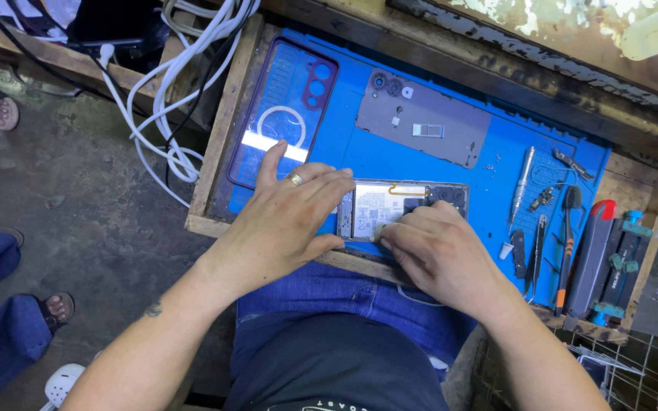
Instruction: The person uses a small metal tool to scrape adhesive residue from the back of a disassembled smartphone. They then pick up the phone's back cover and use the tool to clean the camera lens area and other parts of the cover.
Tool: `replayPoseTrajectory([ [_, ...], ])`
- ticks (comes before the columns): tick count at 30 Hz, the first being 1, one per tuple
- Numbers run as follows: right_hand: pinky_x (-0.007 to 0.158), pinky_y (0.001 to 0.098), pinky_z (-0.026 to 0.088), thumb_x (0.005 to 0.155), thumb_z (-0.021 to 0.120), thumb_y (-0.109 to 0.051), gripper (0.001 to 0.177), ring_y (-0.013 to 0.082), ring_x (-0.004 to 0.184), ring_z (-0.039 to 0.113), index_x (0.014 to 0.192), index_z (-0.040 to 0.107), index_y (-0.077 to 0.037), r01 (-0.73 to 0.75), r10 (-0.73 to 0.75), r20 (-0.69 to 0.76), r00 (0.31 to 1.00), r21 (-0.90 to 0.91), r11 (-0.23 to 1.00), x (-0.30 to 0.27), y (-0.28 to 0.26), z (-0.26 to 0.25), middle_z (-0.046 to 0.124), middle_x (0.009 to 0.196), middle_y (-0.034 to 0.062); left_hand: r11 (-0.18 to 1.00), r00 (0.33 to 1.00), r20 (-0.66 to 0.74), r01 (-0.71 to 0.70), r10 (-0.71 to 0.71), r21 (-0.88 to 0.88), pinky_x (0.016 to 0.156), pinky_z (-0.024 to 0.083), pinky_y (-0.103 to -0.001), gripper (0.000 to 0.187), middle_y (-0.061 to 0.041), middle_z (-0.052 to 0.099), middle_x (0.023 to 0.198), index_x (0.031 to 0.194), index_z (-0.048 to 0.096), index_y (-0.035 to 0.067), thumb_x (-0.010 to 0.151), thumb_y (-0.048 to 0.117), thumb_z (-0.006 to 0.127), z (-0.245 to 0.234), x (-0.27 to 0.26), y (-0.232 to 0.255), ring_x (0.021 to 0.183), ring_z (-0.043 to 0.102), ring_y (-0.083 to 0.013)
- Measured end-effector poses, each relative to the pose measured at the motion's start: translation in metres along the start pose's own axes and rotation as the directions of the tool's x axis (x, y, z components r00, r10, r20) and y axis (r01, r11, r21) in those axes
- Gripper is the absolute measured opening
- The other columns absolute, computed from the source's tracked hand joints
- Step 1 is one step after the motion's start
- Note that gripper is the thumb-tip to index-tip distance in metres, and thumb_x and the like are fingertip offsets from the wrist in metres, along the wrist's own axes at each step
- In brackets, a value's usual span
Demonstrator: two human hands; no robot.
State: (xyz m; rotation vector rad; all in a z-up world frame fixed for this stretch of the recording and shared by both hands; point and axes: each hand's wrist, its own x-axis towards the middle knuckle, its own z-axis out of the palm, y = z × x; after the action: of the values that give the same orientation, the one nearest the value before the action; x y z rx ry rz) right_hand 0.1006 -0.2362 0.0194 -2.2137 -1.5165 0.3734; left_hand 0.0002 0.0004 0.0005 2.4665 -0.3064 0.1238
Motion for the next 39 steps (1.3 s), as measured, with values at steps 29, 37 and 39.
replayPoseTrajectory([
  [29, 0.073, 0.0402, 0.043, 0.086, 0.070, -0.013, 0.014, 0.0257, 0.079, 0.063, 0.098, 0.070, -0.006, -0.003, 0.002, -0.033, 0.999, -0.015, 1.000, -0.002, -0.002, 0.002, 0.064, 0.080, 0.0067, 1.000, 1.000, -0.007, 0.006, -0.006, -0.004, 0.117, 0.015, -0.067, 0.074, -0.012, 0.062, 0.133, 0.134, 0.053, 0.004, 0.072, 0.026, 0.086, 0.000, -0.001, 0.002, 0.130, 0.053, -0.0281],
  [37, 0.072, 0.0386, 0.042, 0.090, 0.068, -0.010, 0.007, 0.0254, 0.074, 0.062, 0.095, 0.069, -0.005, -0.127, 0.133, -0.182, 0.974, 0.049, 0.991, -0.029, 0.007, -0.003, 0.064, 0.078, 0.0076, 1.000, 0.999, 0.023, 0.026, -0.026, -0.017, 0.118, 0.016, -0.066, 0.076, -0.012, 0.062, 0.130, 0.136, 0.053, 0.003, 0.071, 0.025, 0.086, -0.003, 0.003, 0.001, 0.131, 0.052, -0.0276],
  [39, 0.070, 0.0391, 0.041, 0.089, 0.068, -0.009, 0.007, 0.0254, 0.073, 0.062, 0.095, 0.070, -0.006, -0.091, 0.096, -0.181, 0.979, 0.034, 0.995, -0.029, 0.004, 0.001, 0.065, 0.078, 0.0074, 0.999, 0.998, 0.038, 0.045, -0.044, -0.012, 0.118, 0.016, -0.066, 0.077, -0.012, 0.062, 0.130, 0.136, 0.053, 0.004, 0.070, 0.025, 0.086, -0.003, 0.003, 0.003, 0.131, 0.052, -0.0275],
])
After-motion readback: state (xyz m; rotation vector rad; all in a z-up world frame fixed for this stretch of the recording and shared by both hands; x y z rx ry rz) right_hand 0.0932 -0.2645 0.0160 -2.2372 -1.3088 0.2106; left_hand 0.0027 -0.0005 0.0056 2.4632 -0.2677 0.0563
